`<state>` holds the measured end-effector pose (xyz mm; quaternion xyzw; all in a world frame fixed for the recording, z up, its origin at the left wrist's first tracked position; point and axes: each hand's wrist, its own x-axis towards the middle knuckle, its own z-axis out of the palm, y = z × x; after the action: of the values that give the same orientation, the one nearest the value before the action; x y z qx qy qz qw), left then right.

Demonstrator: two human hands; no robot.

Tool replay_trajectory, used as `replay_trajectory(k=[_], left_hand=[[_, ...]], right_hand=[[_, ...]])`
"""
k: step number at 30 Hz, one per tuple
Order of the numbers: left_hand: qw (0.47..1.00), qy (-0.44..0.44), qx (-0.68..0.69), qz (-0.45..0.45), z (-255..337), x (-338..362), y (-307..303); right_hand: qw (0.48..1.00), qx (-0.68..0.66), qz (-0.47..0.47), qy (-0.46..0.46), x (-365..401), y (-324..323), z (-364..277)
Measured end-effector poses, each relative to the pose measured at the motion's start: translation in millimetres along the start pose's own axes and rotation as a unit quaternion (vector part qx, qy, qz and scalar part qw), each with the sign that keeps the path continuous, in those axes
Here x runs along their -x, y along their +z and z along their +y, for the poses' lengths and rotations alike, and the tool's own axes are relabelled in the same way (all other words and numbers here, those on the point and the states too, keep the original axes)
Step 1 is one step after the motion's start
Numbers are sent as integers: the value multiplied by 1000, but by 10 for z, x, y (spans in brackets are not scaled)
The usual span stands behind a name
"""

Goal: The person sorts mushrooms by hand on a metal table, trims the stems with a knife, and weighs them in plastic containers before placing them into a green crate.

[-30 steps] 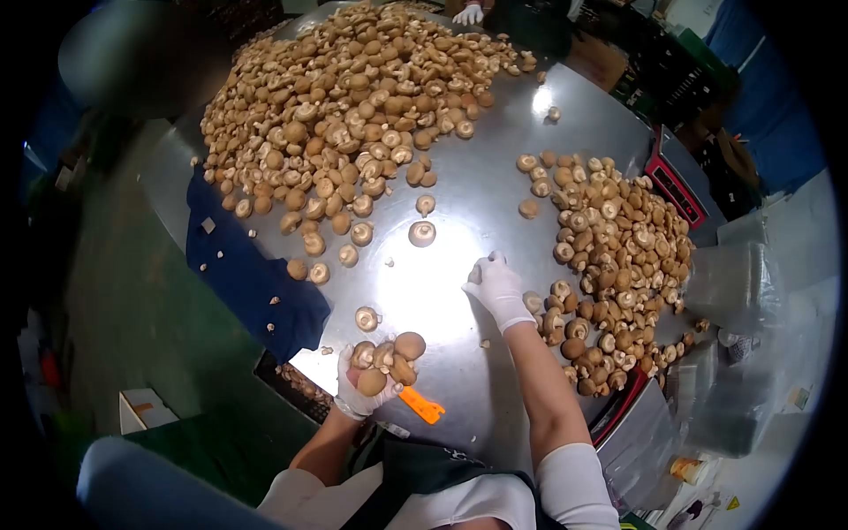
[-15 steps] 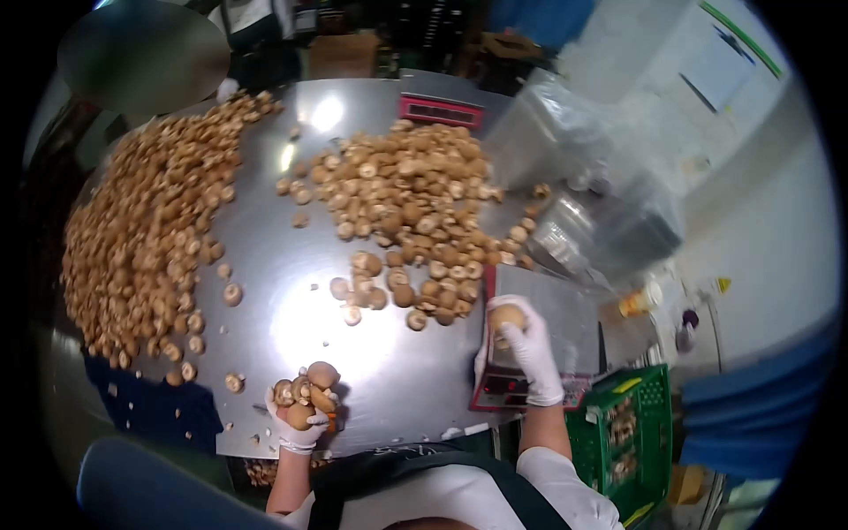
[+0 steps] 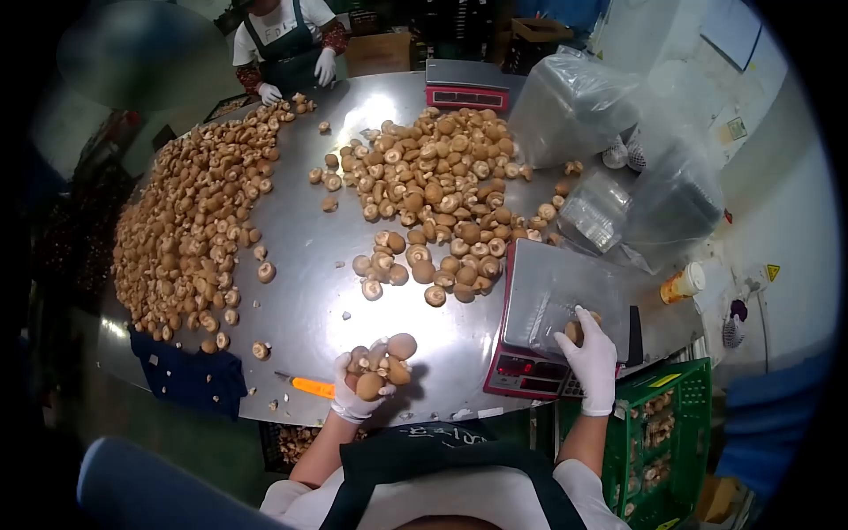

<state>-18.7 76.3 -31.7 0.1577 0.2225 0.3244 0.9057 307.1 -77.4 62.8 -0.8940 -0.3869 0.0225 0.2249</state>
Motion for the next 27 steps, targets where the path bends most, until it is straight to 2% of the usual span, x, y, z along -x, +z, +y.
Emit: replay_trajectory(k=[2, 3, 4, 5, 6, 7, 9, 10, 11, 13, 15, 17, 18, 19, 21, 22, 23, 24, 25, 26, 27], left_hand=[[998, -3, 25, -63, -71, -17, 49], [998, -5, 21, -64, -96, -45, 49], [994, -42, 30, -92, -115, -95, 63], [989, -78, 40, -123, -130, -127, 132], [985, -74, 29, -154, -165, -125, 208], [984, -79, 28, -154, -199, -114, 300], [978, -111, 22, -177, -275, -132, 416], [982, -141, 13, -124, -363, -129, 350], [980, -151, 11, -131, -382, -156, 417], [978, -136, -117, -106, -414, -189, 572], [976, -167, -96, -104, -453, -304, 727], [954, -230, 61, -184, -554, -483, 783], [971, -130, -146, -135, -698, -556, 789], [971, -142, -172, -80, -810, -658, 868], [964, -19, -210, -161, -851, -645, 1490], [961, -169, -89, -199, -878, -820, 1618], [922, -311, 34, -228, -905, -992, 1749], [931, -265, -101, -228, -980, -1077, 1899], [909, -229, -217, -272, -956, -1139, 2021], [855, 12, -397, -332, -1126, -1314, 2003], [719, 255, -537, -361, -1296, -1469, 1980]], right_hand=[[1000, -2, -2, -22, 64, -97, -316], [999, -1, -2, -40, 94, -103, -442], [986, -23, 32, -160, 74, -50, -464], [969, -89, 27, -230, 65, -53, -607], [948, -133, -44, -286, 89, -115, -808], [926, -131, -50, -350, 138, -13, -868], [879, -147, -113, -440, 237, 86, -1067], [872, -139, -129, -452, 282, 159, -1128], [868, -112, -134, -464, 307, 215, -1148], [871, -149, -145, -446, 314, 382, -1070], [877, -172, -110, -435, 237, 331, -928], [878, -197, -77, -428, 197, 302, -772], [883, -296, -41, -363, 206, 296, -667], [872, -390, -4, -294, 202, 270, -581], [891, -367, 73, -257, 175, 236, -453], [871, -433, 98, -212, 192, 159, -468], [843, -495, 124, -168, 192, 82, -486], [848, -474, 207, -119, 150, 72, -396], [843, -449, 288, -68, 118, 55, -272], [820, -485, 300, -51, 114, -4, -156], [810, -491, 317, -40, 114, -41, -39]])
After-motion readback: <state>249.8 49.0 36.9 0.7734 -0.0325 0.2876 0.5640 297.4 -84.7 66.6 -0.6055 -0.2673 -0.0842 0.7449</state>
